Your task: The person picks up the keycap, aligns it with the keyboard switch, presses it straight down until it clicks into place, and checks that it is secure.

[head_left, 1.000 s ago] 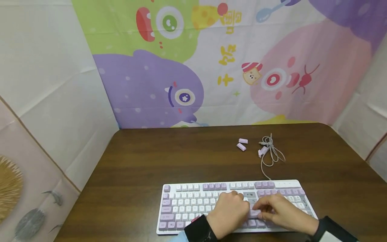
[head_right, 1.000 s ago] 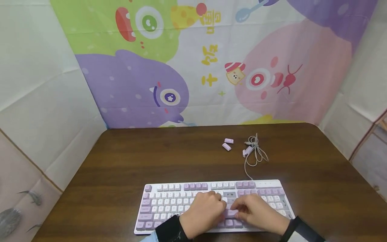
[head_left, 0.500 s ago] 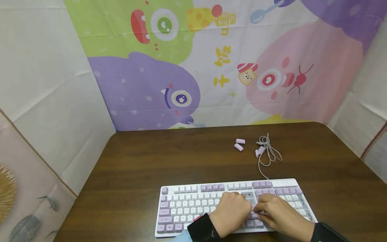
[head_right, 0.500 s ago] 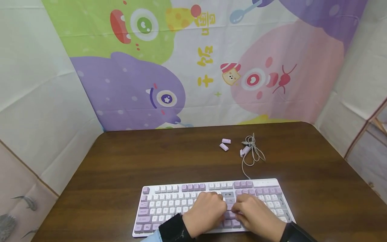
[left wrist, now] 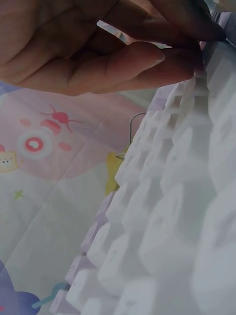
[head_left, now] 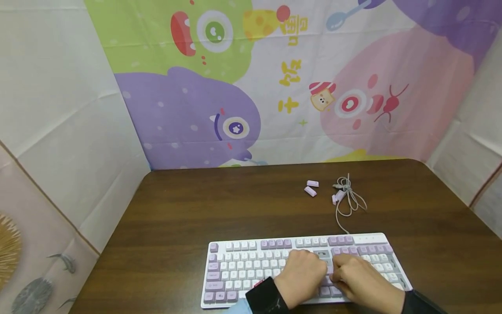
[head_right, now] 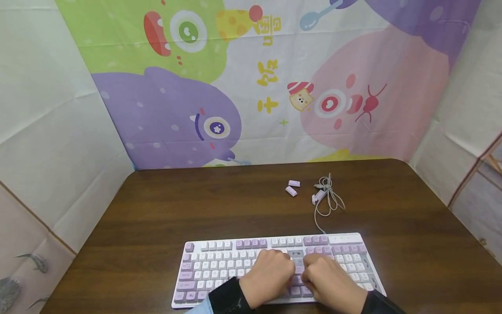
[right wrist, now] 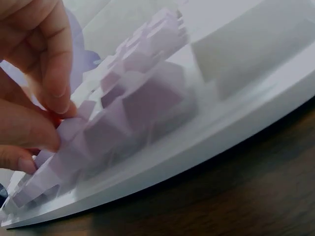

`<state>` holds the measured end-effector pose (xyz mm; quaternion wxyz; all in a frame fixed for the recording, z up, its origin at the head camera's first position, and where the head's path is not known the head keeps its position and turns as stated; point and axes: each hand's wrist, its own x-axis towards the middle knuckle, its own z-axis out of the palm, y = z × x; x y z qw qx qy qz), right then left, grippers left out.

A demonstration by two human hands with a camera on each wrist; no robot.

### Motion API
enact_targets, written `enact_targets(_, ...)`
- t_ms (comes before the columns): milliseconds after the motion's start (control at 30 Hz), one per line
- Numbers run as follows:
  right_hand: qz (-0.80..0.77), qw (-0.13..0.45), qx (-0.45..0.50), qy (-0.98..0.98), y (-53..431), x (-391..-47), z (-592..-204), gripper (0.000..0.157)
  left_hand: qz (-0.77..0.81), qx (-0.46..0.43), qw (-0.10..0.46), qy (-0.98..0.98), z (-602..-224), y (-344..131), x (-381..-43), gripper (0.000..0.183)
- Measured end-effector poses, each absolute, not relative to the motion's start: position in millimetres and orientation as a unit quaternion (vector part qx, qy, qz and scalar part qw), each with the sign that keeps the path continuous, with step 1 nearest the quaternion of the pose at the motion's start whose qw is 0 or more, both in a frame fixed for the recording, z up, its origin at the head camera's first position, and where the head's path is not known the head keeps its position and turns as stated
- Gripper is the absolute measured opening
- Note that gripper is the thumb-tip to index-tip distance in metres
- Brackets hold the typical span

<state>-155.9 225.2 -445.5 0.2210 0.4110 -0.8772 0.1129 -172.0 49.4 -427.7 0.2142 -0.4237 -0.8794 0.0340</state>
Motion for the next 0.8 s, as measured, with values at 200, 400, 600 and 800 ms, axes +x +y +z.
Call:
enact_targets(200,0.007,0.274,0.39,-0.879,216,-148,-447,0.013,0.041,-0.422,0.213,-0.881,-423,54,-175,0.024)
enact_targets(400,-0.054,0.318,0.377,-0.868,208,-145,-452,0.008,0.05,-0.413,0.192,-0.889,-422,59,-178,0.02)
enact_targets(600,-0.08,0.34,0.371,-0.86,206,-146,-462,0.009,0.048,-0.405,0.157,-0.9,-425,65,-181,0.017)
enact_targets(800,-0.075,0.352,0.369,-0.857,207,-148,-470,0.01,0.038,-0.398,0.13,-0.907,-428,67,-184,0.022)
